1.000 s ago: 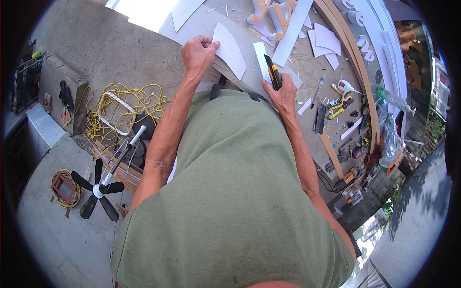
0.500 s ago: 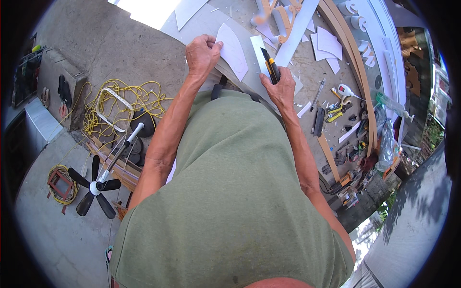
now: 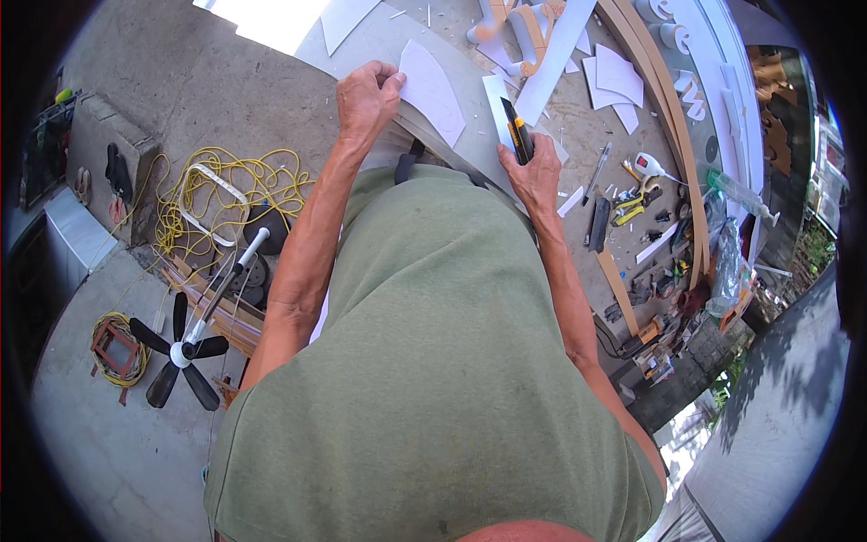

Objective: Using a utility knife to carefully cut out letters and shapes from a white board at a sign shop.

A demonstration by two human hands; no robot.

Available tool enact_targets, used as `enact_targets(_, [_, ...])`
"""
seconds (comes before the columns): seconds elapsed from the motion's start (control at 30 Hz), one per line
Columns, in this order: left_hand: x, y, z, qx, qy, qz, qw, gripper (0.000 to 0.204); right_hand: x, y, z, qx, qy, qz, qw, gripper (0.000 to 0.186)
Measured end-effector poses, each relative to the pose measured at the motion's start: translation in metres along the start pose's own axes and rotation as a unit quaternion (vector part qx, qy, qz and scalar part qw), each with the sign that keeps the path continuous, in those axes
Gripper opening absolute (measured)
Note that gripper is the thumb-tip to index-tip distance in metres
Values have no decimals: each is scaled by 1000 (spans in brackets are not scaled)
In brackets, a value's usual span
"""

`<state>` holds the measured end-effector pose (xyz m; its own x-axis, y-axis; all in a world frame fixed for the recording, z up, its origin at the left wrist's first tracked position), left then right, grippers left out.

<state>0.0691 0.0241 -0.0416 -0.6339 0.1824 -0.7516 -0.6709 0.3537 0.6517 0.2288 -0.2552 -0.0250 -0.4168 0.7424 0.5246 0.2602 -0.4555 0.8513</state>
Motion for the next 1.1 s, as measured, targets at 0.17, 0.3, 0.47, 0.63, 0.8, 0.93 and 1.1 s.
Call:
enact_targets(0.17, [8, 3, 4, -12, -10, -7, 1000, 23, 5, 6, -7, -44, 37, 23, 998, 55])
enact_targets(0.3, [6, 5, 11, -25, -40, -26, 999, 21, 0, -3, -6, 20, -54, 118, 991, 45])
enact_targets(0.47, [-4, 4, 26, 17, -79, 3, 997, 22, 28, -13, -4, 112, -28, 172, 978, 38])
enact_targets(0.63, [-15, -10, 39, 59, -122, 56, 989, 24, 53, -27, -4, 193, -51, 166, 966, 27])
enact_targets(0.8, [-17, -11, 38, 13, -147, 50, 988, 18, 40, -17, 4, 73, 13, 95, 993, 32])
enact_targets(0.93, [-18, -9, 33, -35, -192, 32, 980, 18, 22, -8, 3, 22, 17, 3, 1000, 44])
enact_targets(1.1, [-19, 6, 25, -97, -226, -15, 969, 35, 13, -14, -3, 38, -9, -10, 999, 46])
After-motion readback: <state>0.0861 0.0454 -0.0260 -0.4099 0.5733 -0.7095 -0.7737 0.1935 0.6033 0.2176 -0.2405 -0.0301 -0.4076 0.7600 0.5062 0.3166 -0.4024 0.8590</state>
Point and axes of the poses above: each hand's wrist, its own z-axis towards the middle knuckle, its own y-axis out of the back of the hand, x = y × z, the point moved 9 cm from there along z, towards the middle knuckle, and after that the axes turned 15 degrees about -x, right-handed, at the moved point
